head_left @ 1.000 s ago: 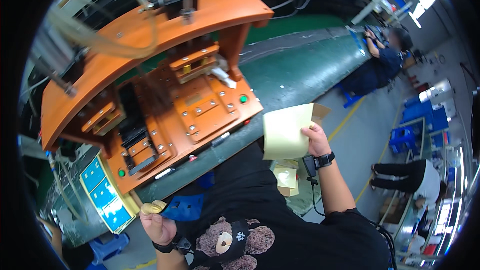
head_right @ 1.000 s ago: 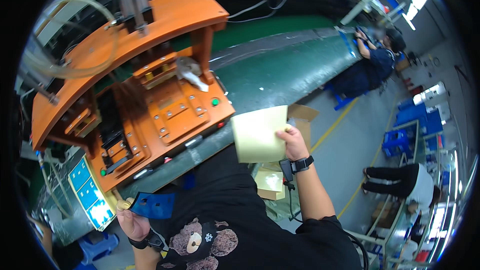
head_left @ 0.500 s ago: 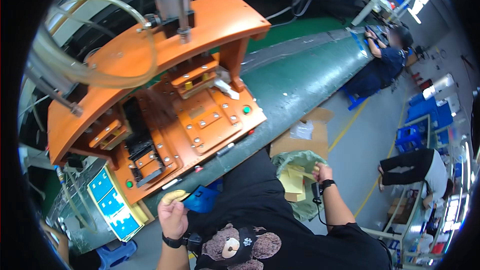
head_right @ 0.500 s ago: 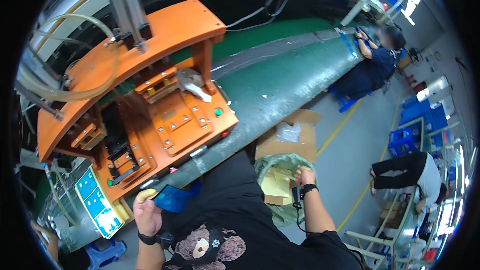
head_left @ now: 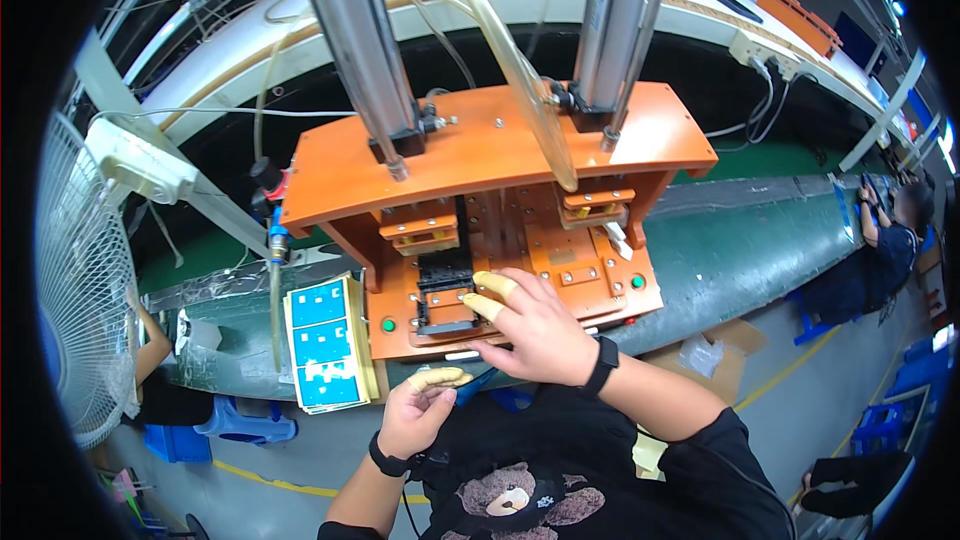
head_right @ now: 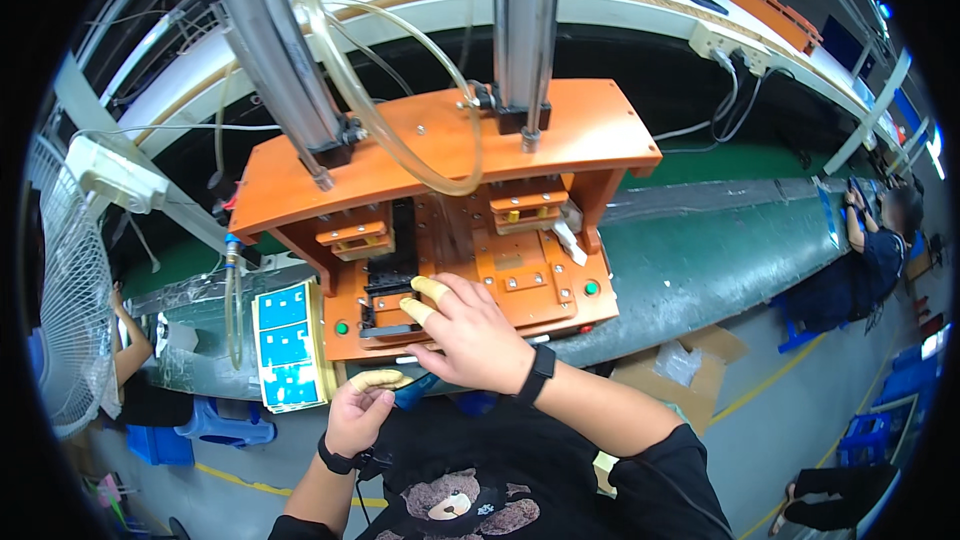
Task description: Using a pneumatic heat press to attach components to electronic circuit boards.
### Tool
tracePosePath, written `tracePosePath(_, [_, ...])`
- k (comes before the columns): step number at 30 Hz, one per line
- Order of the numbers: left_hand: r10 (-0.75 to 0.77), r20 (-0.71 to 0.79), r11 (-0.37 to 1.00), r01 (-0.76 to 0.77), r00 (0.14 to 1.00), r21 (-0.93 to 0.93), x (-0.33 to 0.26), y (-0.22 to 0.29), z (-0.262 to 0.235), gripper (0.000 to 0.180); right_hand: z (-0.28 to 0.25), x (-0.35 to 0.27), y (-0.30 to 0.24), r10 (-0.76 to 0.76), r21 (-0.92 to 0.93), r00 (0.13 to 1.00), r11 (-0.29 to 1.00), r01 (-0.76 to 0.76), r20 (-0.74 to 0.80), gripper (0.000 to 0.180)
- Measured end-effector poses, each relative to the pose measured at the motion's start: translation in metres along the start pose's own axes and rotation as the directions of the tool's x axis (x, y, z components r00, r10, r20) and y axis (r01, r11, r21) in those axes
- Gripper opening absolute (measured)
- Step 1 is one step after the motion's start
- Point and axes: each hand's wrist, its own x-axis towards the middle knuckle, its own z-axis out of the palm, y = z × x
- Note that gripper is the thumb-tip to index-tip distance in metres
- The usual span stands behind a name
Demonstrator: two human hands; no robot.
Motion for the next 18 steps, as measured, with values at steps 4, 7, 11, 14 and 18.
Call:
tracePosePath(4, [0.053,-0.041,0.998,-0.051,0.998,0.034,-0.013,0.017,-0.014,0.03,0.009,0.025,0.001,-0.092,-0.125,0.981,0.986,0.114,0.17,0.019])
tracePosePath(7, [0.054,-0.055,0.998,-0.053,0.997,0.022,-0.009,0.031,-0.026,0.029,0.003,0.033,0.0,-0.108,-0.089,0.972,0.988,0.129,0.208,0.016])
tracePosePath(11, [0.021,-0.163,0.994,-0.003,0.986,0.109,0.014,0.058,-0.037,0.027,-0.046,0.02,0.013,-0.093,0.261,0.992,0.959,0.112,-0.084,0.016])
tracePosePath(14, [0.14,-0.045,0.979,-0.131,0.989,0.156,0.044,0.07,-0.04,0.028,-0.105,-0.026,0.037,0.045,0.653,0.991,0.755,0.051,-0.13,0.018])
tracePosePath(18, [0.186,-0.073,0.949,-0.159,0.98,0.273,0.088,0.071,-0.046,0.028,-0.157,-0.118,0.082,0.431,0.935,0.881,0.352,0.035,-0.195,0.03])
